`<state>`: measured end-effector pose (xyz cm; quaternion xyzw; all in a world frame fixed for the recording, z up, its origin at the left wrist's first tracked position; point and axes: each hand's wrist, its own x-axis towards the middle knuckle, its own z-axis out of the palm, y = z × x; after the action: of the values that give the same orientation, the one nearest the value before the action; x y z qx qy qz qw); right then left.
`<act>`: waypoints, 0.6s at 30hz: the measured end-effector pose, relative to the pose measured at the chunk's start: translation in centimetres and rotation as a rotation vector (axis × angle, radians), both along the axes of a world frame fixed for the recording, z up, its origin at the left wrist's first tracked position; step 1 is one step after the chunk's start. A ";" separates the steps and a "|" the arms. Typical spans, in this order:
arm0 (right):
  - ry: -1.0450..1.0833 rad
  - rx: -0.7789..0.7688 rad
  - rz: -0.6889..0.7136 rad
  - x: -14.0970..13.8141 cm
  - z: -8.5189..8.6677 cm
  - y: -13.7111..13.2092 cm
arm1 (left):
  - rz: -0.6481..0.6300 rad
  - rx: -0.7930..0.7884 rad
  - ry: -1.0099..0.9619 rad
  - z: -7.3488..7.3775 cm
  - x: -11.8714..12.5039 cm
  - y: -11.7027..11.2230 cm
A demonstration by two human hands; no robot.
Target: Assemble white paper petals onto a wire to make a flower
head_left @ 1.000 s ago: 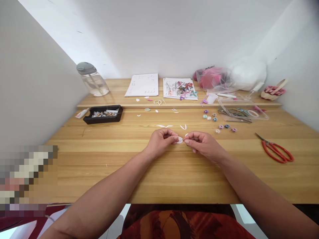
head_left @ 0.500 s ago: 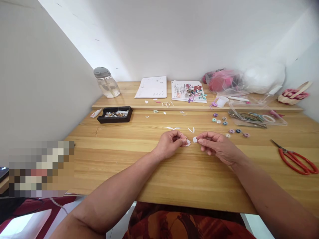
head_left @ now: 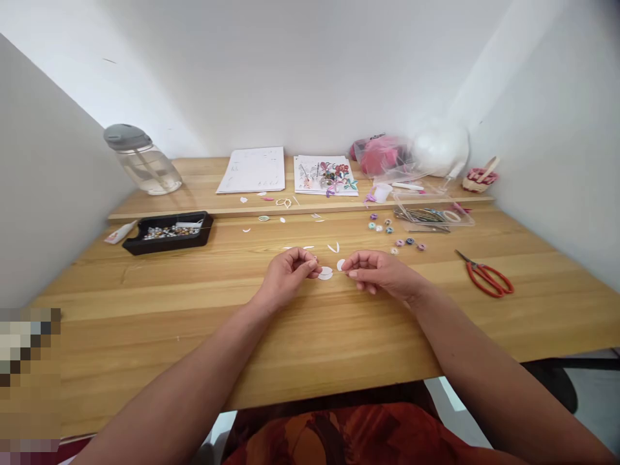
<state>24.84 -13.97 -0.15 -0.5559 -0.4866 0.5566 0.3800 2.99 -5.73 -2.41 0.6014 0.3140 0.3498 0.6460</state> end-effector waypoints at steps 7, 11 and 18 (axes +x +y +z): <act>-0.365 0.090 0.018 0.6 0.4 0.0 | 0.022 -0.012 0.009 -0.2 0.1 0.1; -0.665 0.279 0.024 0.5 0.2 0.1 | 0.014 -0.015 -0.012 -0.5 0.1 0.2; -0.979 0.461 0.007 1.9 -0.9 0.3 | 0.030 -0.038 -0.010 -0.1 0.3 -0.1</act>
<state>26.78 -13.68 -1.01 -0.6509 -0.7181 0.1126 0.2189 3.32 -5.88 -2.51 0.5826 0.3263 0.3563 0.6536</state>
